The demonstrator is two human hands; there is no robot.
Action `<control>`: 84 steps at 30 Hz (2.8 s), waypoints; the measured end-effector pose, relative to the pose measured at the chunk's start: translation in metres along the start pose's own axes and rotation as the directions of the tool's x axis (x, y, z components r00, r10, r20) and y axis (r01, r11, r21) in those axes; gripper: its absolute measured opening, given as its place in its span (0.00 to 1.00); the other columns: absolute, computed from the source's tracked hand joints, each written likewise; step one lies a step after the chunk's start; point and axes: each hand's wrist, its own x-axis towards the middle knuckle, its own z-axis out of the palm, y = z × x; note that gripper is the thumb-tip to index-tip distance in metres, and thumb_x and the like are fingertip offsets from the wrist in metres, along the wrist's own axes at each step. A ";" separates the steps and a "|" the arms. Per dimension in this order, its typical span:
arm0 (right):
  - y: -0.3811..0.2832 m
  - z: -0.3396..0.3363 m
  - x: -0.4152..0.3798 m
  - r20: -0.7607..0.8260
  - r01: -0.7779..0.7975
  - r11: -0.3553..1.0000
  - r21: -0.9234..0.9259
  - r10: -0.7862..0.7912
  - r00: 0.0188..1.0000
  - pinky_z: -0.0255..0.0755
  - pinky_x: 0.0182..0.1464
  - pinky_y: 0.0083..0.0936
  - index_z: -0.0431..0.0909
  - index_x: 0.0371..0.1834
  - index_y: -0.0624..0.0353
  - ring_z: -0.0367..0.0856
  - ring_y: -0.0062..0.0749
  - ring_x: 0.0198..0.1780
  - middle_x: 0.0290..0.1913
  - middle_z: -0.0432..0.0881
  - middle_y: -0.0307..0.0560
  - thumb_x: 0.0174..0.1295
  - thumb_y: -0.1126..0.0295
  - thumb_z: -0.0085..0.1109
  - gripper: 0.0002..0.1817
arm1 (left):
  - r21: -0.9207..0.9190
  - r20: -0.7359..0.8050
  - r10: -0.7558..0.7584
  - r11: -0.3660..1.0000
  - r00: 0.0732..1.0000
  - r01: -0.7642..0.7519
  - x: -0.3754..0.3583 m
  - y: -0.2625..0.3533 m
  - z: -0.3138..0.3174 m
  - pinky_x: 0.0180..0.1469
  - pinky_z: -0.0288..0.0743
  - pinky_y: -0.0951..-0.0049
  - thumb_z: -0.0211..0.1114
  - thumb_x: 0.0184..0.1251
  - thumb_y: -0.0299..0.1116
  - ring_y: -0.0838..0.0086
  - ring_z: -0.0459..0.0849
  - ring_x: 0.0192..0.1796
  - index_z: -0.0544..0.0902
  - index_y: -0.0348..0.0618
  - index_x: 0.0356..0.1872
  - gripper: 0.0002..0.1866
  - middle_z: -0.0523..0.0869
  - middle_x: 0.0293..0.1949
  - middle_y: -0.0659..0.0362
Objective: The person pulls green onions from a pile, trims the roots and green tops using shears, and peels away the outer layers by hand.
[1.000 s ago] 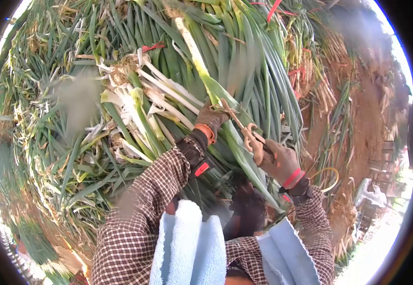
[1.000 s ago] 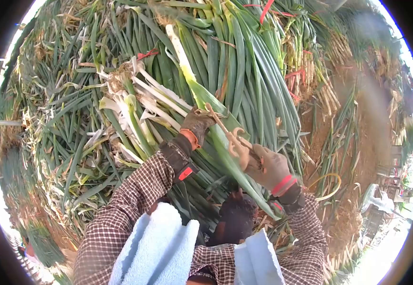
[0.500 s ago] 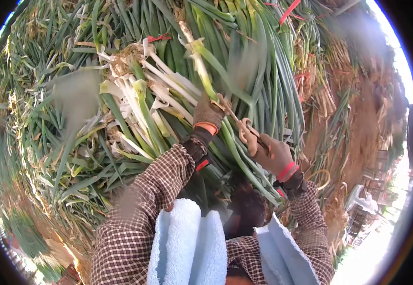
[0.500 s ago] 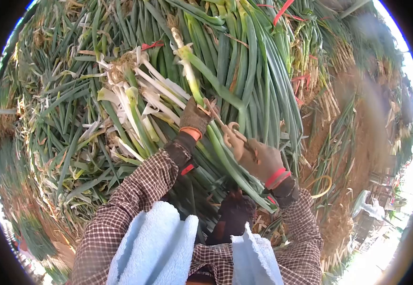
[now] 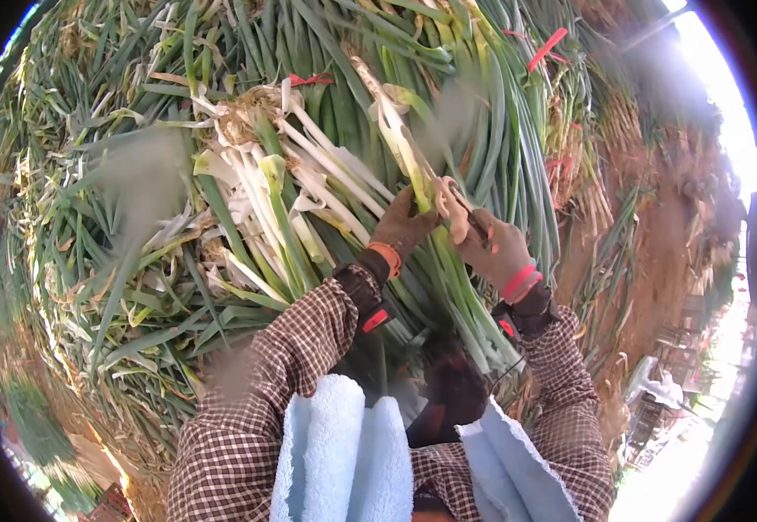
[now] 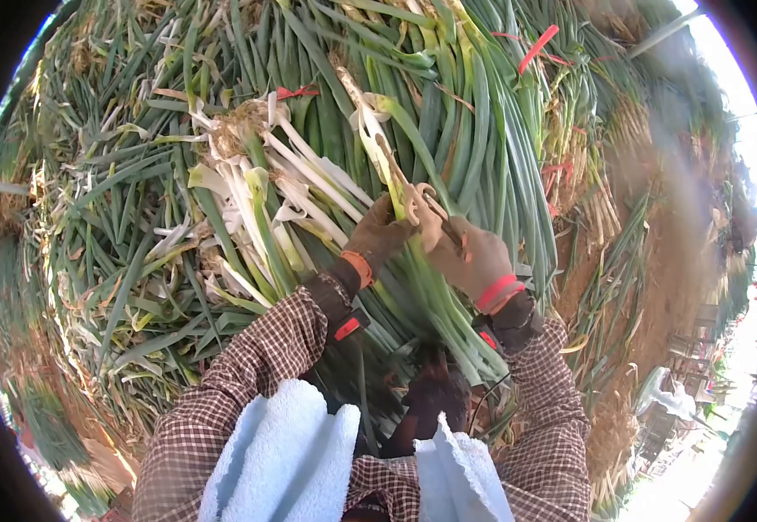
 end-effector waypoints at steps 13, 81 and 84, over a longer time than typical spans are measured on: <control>0.007 -0.024 -0.082 0.117 -0.112 0.987 -0.119 0.126 0.985 0.75 0.35 0.40 0.77 0.41 0.56 0.84 0.56 0.33 0.32 0.83 0.54 0.55 0.56 0.72 0.20 | -0.050 -0.138 -0.097 0.995 0.986 0.091 0.010 -0.023 0.006 0.43 0.78 0.76 0.75 0.60 0.31 0.75 0.84 0.42 0.82 0.39 0.50 0.18 0.88 0.45 0.60; 0.000 -0.002 0.115 0.033 -0.005 0.933 0.360 -0.007 0.999 0.70 0.34 0.23 0.80 0.46 0.64 0.74 0.18 0.32 0.31 0.79 0.36 0.68 0.52 0.62 0.22 | 0.446 0.011 -0.695 0.647 0.719 0.618 -0.046 0.101 -0.066 0.40 0.87 0.64 0.67 0.70 0.51 0.67 0.87 0.37 0.81 0.37 0.45 0.23 0.85 0.36 0.56; 0.034 -0.041 0.103 -0.034 -0.120 0.706 0.698 0.199 0.979 0.70 0.38 0.18 0.81 0.48 0.66 0.75 0.16 0.36 0.34 0.79 0.36 0.68 0.59 0.64 0.19 | 0.833 0.537 -0.111 -0.086 0.837 -0.546 0.007 0.157 -0.079 0.42 0.80 0.63 0.61 0.69 0.42 0.59 0.88 0.38 0.82 0.45 0.37 0.12 0.88 0.33 0.54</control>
